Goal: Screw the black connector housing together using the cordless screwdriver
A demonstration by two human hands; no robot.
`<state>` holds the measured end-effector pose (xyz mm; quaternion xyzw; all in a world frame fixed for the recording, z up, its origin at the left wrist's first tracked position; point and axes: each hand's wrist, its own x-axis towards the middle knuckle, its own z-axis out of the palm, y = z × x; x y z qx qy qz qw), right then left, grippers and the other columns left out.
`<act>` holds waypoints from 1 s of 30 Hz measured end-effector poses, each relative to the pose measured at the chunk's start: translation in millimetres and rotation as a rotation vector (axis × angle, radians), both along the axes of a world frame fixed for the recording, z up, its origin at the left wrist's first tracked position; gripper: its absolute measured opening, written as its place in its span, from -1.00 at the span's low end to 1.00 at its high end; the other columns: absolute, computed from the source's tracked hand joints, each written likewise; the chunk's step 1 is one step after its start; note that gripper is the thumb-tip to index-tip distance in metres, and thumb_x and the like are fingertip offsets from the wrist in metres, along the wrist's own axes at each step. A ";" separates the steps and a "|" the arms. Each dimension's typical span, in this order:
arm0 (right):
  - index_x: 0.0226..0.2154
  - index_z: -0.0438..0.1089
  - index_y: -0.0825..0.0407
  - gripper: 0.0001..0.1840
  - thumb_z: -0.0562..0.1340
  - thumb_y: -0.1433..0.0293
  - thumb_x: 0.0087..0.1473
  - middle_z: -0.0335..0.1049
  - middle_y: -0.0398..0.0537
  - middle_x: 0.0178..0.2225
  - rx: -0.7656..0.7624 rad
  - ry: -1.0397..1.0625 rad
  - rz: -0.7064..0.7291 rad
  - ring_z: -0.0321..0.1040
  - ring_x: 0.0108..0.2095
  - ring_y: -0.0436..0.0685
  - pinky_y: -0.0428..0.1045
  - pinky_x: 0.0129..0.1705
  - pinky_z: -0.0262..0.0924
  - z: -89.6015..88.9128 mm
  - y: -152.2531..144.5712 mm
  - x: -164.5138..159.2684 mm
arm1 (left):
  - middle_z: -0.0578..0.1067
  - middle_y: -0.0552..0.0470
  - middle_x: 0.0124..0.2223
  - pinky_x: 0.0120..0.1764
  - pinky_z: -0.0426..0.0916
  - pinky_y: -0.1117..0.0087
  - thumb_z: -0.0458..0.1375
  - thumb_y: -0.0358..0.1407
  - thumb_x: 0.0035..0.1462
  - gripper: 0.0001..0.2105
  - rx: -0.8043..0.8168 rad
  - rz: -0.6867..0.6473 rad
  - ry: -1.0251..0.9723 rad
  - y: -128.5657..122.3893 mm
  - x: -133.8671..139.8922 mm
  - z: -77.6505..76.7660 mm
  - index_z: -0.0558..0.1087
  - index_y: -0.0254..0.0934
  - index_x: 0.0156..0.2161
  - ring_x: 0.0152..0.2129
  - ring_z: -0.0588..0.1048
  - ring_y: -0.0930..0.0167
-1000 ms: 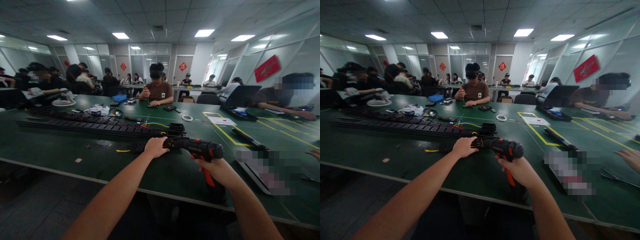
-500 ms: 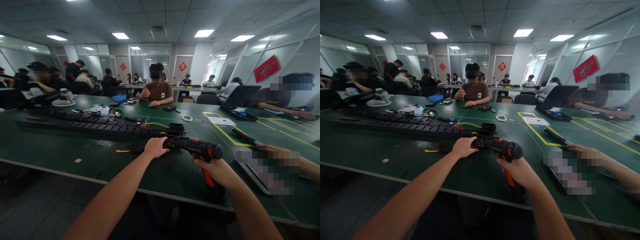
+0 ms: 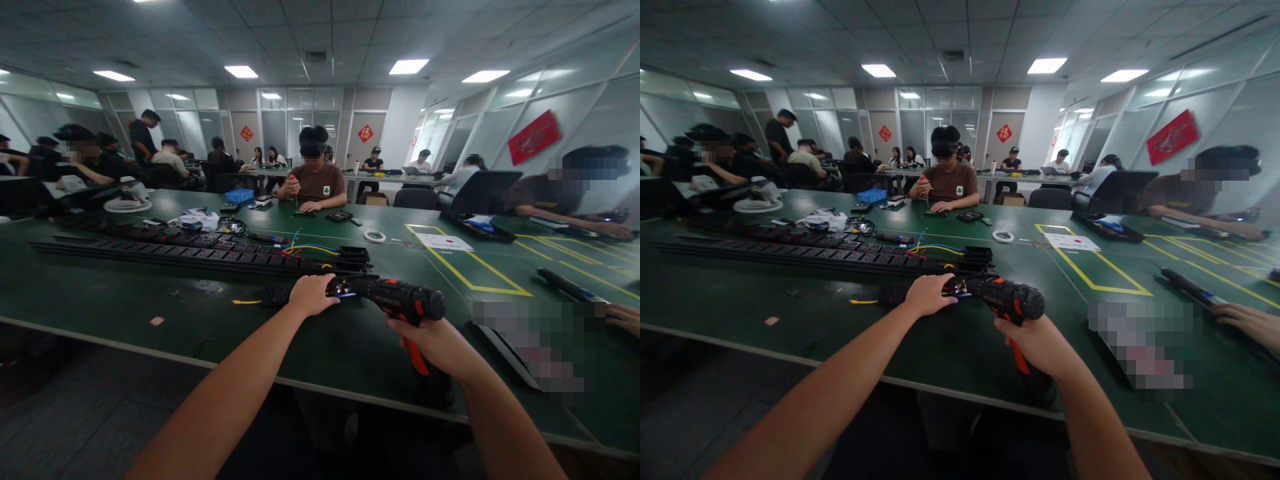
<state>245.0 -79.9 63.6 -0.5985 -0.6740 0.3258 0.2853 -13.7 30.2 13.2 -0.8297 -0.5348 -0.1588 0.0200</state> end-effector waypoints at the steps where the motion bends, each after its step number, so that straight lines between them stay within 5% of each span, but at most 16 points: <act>1: -0.27 0.47 0.02 -0.64 0.26 0.09 0.02 0.43 -0.14 -0.54 -0.001 0.001 0.004 0.40 -0.45 0.17 0.05 -0.34 0.27 0.4 0.0 0.0 | 0.56 -0.08 0.08 0.04 0.35 0.17 0.23 0.10 0.14 -0.35 0.003 -0.002 -0.001 0.2 -0.1 -0.3 0.33 -0.14 0.26 -0.01 0.53 0.14; 13: -0.32 0.46 0.02 -0.63 0.27 0.07 -0.03 0.40 -0.15 -0.56 0.001 0.017 -0.011 0.38 -0.48 0.15 0.03 -0.39 0.24 7.8 -5.2 -4.6 | 0.57 -0.08 0.07 0.03 0.36 0.17 0.24 0.10 0.14 -0.36 0.010 -0.004 -0.008 -0.1 -0.7 -0.4 0.34 -0.14 0.25 -0.02 0.53 0.15; 21: -0.13 0.50 0.04 -0.55 0.31 0.14 -0.06 0.60 0.02 -0.20 0.002 0.175 0.016 0.41 -0.47 0.11 0.06 -0.34 0.34 11.8 -6.7 -7.3 | 0.57 -0.08 0.06 0.02 0.37 0.18 0.23 0.10 0.14 -0.35 0.011 -0.008 -0.012 1.4 -1.0 -0.7 0.34 -0.15 0.26 -0.01 0.53 0.14; 30: -0.18 0.49 0.05 -0.58 0.32 0.15 -0.08 0.58 0.02 -0.24 -0.003 0.195 0.021 0.39 -0.47 0.10 0.06 -0.33 0.32 10.2 -5.6 -5.3 | 0.58 -0.09 0.06 0.02 0.36 0.17 0.24 0.11 0.13 -0.34 0.015 0.001 -0.008 1.4 -0.4 -1.3 0.34 -0.14 0.26 -0.01 0.54 0.14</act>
